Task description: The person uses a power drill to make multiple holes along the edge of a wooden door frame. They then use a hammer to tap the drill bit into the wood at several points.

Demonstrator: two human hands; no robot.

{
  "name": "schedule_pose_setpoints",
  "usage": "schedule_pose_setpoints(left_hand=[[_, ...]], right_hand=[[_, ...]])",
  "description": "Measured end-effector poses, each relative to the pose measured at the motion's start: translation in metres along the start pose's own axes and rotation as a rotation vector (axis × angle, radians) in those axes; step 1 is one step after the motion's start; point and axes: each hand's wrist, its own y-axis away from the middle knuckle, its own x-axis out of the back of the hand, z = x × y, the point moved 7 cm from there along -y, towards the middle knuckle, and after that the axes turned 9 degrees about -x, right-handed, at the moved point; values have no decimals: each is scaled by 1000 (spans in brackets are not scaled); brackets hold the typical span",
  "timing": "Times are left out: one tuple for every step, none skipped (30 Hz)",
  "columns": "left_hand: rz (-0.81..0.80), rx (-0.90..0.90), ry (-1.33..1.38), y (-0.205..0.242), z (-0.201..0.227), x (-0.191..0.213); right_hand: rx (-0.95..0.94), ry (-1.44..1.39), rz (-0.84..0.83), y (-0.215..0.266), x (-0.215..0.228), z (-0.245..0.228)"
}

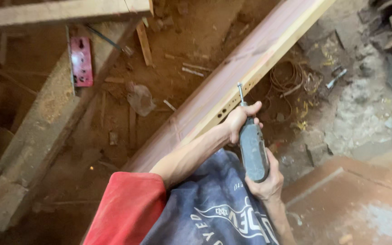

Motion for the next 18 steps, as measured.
schedule_pose_setpoints(left_hand=[[-6, -9, 27, -3, -3, 1], [-11, -18, 54, -6, -5, 1], [-17, -22, 80, -8, -7, 0], [-33, -23, 99, -10, -8, -3], [-47, -18, 117, -11, -9, -6], [-61, -14, 135, -13, -8, -10], [-109, -15, 124, -14, -8, -15], [-157, -17, 115, -14, -8, -20], [-118, -19, 147, -15, -9, -20], [-78, -20, 178, -15, -11, -19], [-35, -29, 206, -14, -11, -16], [-36, -19, 132, -8, -18, -16], [-38, -18, 55, 0, -22, -14], [-42, -17, -23, 9, -30, -12], [10, -107, -173, 20, -31, -6], [63, -195, -324, 32, -33, 0], [120, -288, -477, 43, -31, 5], [165, -367, -558, 54, -30, 7]], right_hand=[[9, 12, -40, 0, 3, 0], [17, 24, -81, -3, 7, 1], [21, 36, -120, -5, 12, 0], [50, 56, -131, -9, 18, -2], [73, 75, -142, -11, 22, -4], [95, 93, -153, -13, 24, -6], [70, 58, -135, -12, 27, -5], [44, 24, -115, -12, 29, -4], [25, -8, -92, -13, 33, -3], [-5, -75, -84, -11, 38, -3], [-30, -147, -73, -12, 42, -3], [-55, -220, -61, -11, 47, -4], [-118, -259, -81, -14, 49, -3], [-181, -298, -101, -16, 53, -3], [-235, -338, -125, -20, 57, -3], [-259, -339, -136, -22, 61, -7], [-278, -342, -150, -26, 64, -10], [-297, -346, -164, -29, 65, -13]])
